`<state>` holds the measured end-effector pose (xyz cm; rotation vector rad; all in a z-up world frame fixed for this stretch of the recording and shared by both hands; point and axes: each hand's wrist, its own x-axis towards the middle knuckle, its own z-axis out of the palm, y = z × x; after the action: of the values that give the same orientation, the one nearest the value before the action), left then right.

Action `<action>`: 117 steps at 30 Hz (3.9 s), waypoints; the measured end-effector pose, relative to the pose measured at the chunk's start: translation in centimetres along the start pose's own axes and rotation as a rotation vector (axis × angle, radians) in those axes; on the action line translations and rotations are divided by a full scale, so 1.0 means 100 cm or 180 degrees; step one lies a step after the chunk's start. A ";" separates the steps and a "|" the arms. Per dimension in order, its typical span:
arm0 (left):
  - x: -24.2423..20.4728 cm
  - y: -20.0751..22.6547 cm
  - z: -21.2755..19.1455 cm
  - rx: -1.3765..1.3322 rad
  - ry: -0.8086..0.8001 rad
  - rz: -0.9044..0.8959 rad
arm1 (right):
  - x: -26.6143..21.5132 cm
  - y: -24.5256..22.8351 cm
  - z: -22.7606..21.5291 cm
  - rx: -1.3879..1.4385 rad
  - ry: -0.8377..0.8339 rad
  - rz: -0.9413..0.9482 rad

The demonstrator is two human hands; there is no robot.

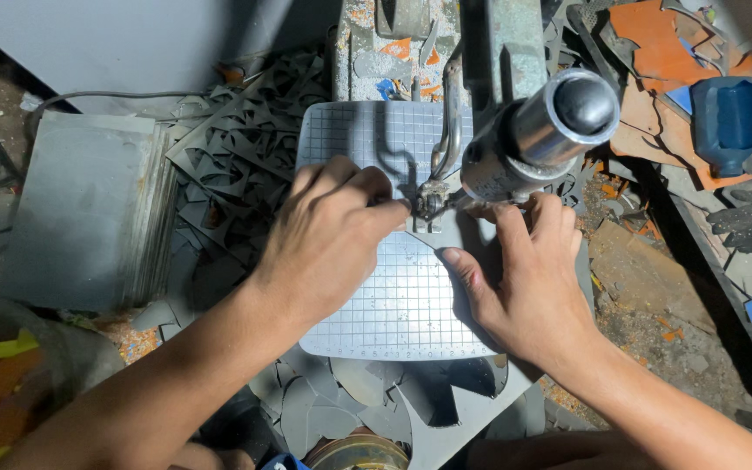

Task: The person uses a band saw to cut a gray sheet material along a curved line. They guide the sheet with both hands, rotate it to follow the cut path, and remove the cut piece after completion.

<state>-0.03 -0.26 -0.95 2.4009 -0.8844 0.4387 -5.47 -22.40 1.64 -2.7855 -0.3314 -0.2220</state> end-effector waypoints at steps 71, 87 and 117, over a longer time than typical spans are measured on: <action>-0.002 -0.029 -0.009 -0.0141 -0.0725 -0.0108 | 0.010 0.245 -0.023 0.0247 -0.0825 0.2149; 0.003 -0.021 -0.010 -0.0395 -0.0472 -0.0075 | -0.166 0.372 0.046 -0.0517 -0.1838 0.3246; -0.003 -0.016 -0.009 -0.0144 -0.0099 0.0031 | -0.199 0.355 0.042 -0.0048 -0.1287 0.3050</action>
<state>0.78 1.44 -0.95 2.3691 -0.9103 0.3819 -15.13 -57.69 -16.74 -2.6377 0.9070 0.5606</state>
